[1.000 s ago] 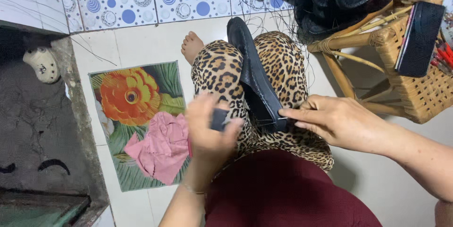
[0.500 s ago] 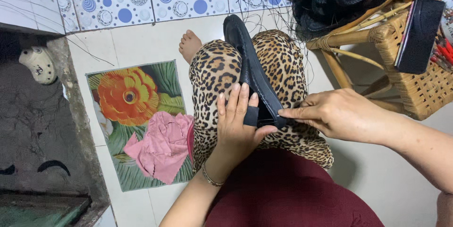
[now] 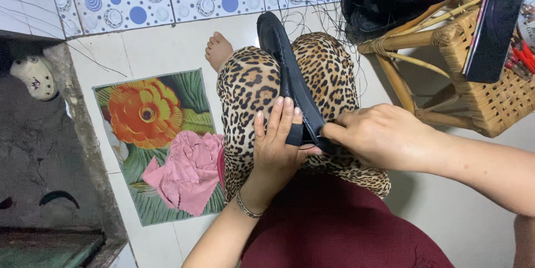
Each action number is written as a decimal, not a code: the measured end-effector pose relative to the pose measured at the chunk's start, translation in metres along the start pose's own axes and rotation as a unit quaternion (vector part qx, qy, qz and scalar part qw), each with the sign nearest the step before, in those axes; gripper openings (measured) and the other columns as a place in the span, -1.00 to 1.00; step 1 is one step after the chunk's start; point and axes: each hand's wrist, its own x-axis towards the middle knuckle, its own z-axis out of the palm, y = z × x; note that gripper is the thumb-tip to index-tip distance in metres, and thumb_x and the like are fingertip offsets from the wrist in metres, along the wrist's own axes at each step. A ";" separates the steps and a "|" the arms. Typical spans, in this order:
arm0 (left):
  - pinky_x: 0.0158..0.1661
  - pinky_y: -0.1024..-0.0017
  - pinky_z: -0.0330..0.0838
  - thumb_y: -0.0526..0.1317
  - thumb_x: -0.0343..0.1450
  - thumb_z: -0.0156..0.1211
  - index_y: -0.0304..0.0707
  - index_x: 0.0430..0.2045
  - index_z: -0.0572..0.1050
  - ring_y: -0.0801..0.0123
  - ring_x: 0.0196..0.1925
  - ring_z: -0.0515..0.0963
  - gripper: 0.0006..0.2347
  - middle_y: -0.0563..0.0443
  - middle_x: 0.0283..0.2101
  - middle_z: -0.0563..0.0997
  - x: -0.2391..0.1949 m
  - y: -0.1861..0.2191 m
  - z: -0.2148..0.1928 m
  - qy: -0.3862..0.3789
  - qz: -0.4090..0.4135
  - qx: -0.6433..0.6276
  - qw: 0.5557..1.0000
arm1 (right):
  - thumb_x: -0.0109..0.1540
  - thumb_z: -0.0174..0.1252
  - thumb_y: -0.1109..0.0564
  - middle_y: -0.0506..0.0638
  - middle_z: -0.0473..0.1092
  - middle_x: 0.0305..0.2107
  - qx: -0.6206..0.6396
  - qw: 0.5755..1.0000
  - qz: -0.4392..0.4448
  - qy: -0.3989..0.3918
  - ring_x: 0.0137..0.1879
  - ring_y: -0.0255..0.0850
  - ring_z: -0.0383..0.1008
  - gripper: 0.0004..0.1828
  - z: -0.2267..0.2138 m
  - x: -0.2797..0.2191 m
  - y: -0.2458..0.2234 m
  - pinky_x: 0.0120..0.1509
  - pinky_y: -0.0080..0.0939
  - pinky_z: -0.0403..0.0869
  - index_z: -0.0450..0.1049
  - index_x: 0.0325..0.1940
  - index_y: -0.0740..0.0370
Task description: The person sits on the floor and sews a black shoe using a needle and thread. They hold the shoe on their lap and repeatedly push the needle through the sole and upper parts of the shoe to stitch it together.
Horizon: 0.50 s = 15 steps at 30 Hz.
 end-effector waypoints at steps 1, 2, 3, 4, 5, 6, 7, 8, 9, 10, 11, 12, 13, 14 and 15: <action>0.42 -0.13 -0.11 0.34 0.40 -0.16 -0.40 0.24 0.36 -0.07 0.43 0.36 -0.25 -0.34 0.38 0.36 0.000 0.000 0.000 0.000 0.001 -0.001 1.000 | 0.19 0.11 0.26 0.15 0.57 -0.32 0.001 1.000 0.001 0.000 -0.32 -0.05 0.69 -0.59 0.000 0.005 -0.002 -0.23 -0.04 0.65 0.42 0.11 -0.03; 0.42 -0.12 -0.09 0.33 0.42 -0.21 -0.40 0.23 0.37 -0.06 0.41 0.38 -0.26 -0.33 0.37 0.37 0.000 0.000 0.000 0.008 -0.002 -0.004 1.000 | 0.22 0.07 0.25 0.14 0.57 -0.34 0.006 1.000 -0.004 0.007 -0.35 -0.06 0.68 -0.64 0.000 0.009 -0.005 -0.23 -0.04 0.64 0.41 0.09 0.00; 0.41 -0.12 -0.07 0.32 0.44 -0.25 -0.40 0.21 0.38 -0.06 0.40 0.41 -0.28 -0.32 0.36 0.39 0.001 0.000 0.001 0.020 -0.004 -0.006 1.000 | 0.26 0.03 0.23 0.13 0.57 -0.36 0.010 1.000 -0.008 0.016 -0.38 -0.08 0.67 -0.69 -0.001 0.013 -0.007 -0.24 -0.05 0.63 0.39 0.08 0.03; 0.41 -0.12 -0.07 0.32 0.44 -0.25 -0.40 0.21 0.38 -0.06 0.40 0.41 -0.28 -0.32 0.36 0.39 0.002 -0.001 0.001 0.022 -0.001 -0.007 1.000 | 0.26 0.03 0.23 0.13 0.57 -0.36 0.008 1.000 -0.006 0.018 -0.38 -0.08 0.67 -0.69 -0.003 0.014 -0.008 -0.24 -0.05 0.63 0.39 0.08 0.03; 0.41 -0.12 -0.07 0.32 0.42 -0.18 -0.41 0.22 0.38 -0.08 0.40 0.41 -0.27 -0.34 0.36 0.39 0.001 -0.002 -0.001 0.020 0.001 -0.018 1.000 | 0.29 0.00 0.22 0.10 0.57 -0.39 0.015 1.000 -0.001 -0.001 -0.40 -0.13 0.66 -0.71 -0.006 0.016 -0.009 -0.25 -0.09 0.63 0.38 0.09 0.02; 0.41 -0.13 -0.07 0.32 0.40 -0.11 -0.42 0.23 0.38 -0.10 0.40 0.40 -0.26 -0.36 0.36 0.39 0.001 -0.003 -0.003 0.019 0.003 -0.030 0.999 | 0.32 -0.02 0.21 0.08 0.56 -0.41 0.021 1.000 0.003 -0.021 -0.42 -0.19 0.64 -0.72 -0.008 0.019 -0.011 -0.25 -0.14 0.62 0.37 0.11 0.01; 0.41 -0.13 -0.07 0.32 0.40 -0.11 -0.42 0.23 0.38 -0.10 0.40 0.40 -0.26 -0.36 0.36 0.39 0.000 -0.001 -0.007 0.020 0.003 -0.027 0.999 | 0.32 -0.02 0.21 0.08 0.56 -0.41 0.021 1.000 0.001 -0.020 -0.42 -0.19 0.64 -0.72 -0.002 0.016 -0.008 -0.25 -0.14 0.62 0.37 0.11 0.01; 0.37 -0.15 0.09 0.34 0.38 -0.06 -0.36 0.19 0.43 -0.15 0.32 0.47 -0.27 -0.36 0.30 0.44 -0.001 0.001 -0.012 0.049 -0.013 -0.039 0.998 | 0.35 -0.01 0.10 0.07 0.57 -0.43 0.091 0.996 0.000 0.013 -0.40 -0.14 0.66 -0.82 0.004 0.013 -0.005 -0.27 -0.10 0.63 0.39 0.03 0.02; 0.32 -0.18 0.24 0.36 0.35 -0.01 -0.31 0.15 0.48 -0.21 0.25 0.54 -0.29 -0.37 0.24 0.49 0.001 0.002 -0.015 0.080 -0.029 -0.050 0.995 | 0.37 0.00 -0.02 0.05 0.58 -0.45 0.158 0.986 -0.002 0.046 -0.39 -0.10 0.69 -0.83 0.008 0.011 0.000 -0.29 -0.06 0.65 0.40 -0.04 0.03; 0.32 -0.18 0.24 0.36 0.35 -0.01 -0.31 0.15 0.48 -0.21 0.25 0.54 -0.29 -0.37 0.24 0.49 -0.001 0.002 -0.013 0.084 -0.029 -0.048 0.995 | 0.37 0.00 -0.02 0.05 0.58 -0.45 0.155 0.987 -0.003 0.047 -0.39 -0.10 0.69 -0.83 0.007 0.007 0.002 -0.29 -0.06 0.65 0.40 -0.04 0.03; 0.06 -0.07 0.41 0.15 0.39 0.15 -0.25 0.00 0.56 -0.08 -0.01 0.58 -0.52 -0.21 -0.01 0.52 -0.005 0.003 -0.012 0.116 0.006 -0.056 0.992 | 0.37 0.02 -0.03 0.06 0.56 -0.49 0.169 0.983 0.004 0.069 -0.43 -0.10 0.67 -0.82 0.008 0.003 0.002 -0.32 -0.08 0.65 0.43 -0.04 0.05; -0.21 0.04 0.58 -0.06 0.42 0.30 -0.19 -0.15 0.65 0.05 -0.26 0.62 -0.75 -0.06 -0.26 0.56 -0.010 0.003 -0.011 0.148 0.041 -0.065 0.986 | 0.38 0.03 -0.04 0.06 0.55 -0.53 0.183 0.979 0.012 0.090 -0.47 -0.11 0.65 -0.80 0.009 -0.001 0.002 -0.35 -0.11 0.65 0.46 -0.05 0.06; -0.21 0.04 0.58 -0.06 0.42 0.30 -0.19 -0.15 0.65 0.05 -0.26 0.62 -0.75 -0.06 -0.26 0.56 -0.010 0.003 -0.016 0.147 0.039 -0.064 0.986 | 0.38 0.03 -0.04 0.06 0.55 -0.53 0.184 0.979 0.011 0.089 -0.47 -0.11 0.65 -0.80 0.013 -0.002 0.004 -0.35 -0.11 0.65 0.46 -0.05 0.06; -0.29 0.12 0.51 -0.16 0.44 0.24 -0.21 -0.11 0.57 0.06 -0.30 0.59 -0.79 -0.04 -0.30 0.52 -0.009 0.004 -0.020 0.120 0.045 -0.117 0.985 | 0.35 0.07 -0.06 0.10 0.54 -0.52 0.172 0.978 0.005 0.114 -0.43 0.00 0.65 -0.77 0.016 -0.003 0.005 -0.35 0.00 0.63 0.44 -0.04 0.08; -0.37 0.20 0.44 -0.26 0.46 0.17 -0.22 -0.07 0.48 0.07 -0.35 0.55 -0.81 -0.03 -0.33 0.49 -0.007 0.003 -0.023 0.095 0.053 -0.170 0.980 | 0.32 0.11 -0.08 0.13 0.53 -0.51 0.157 0.977 0.000 0.142 -0.40 0.11 0.64 -0.73 0.018 -0.005 0.009 -0.35 0.11 0.61 0.42 -0.03 0.10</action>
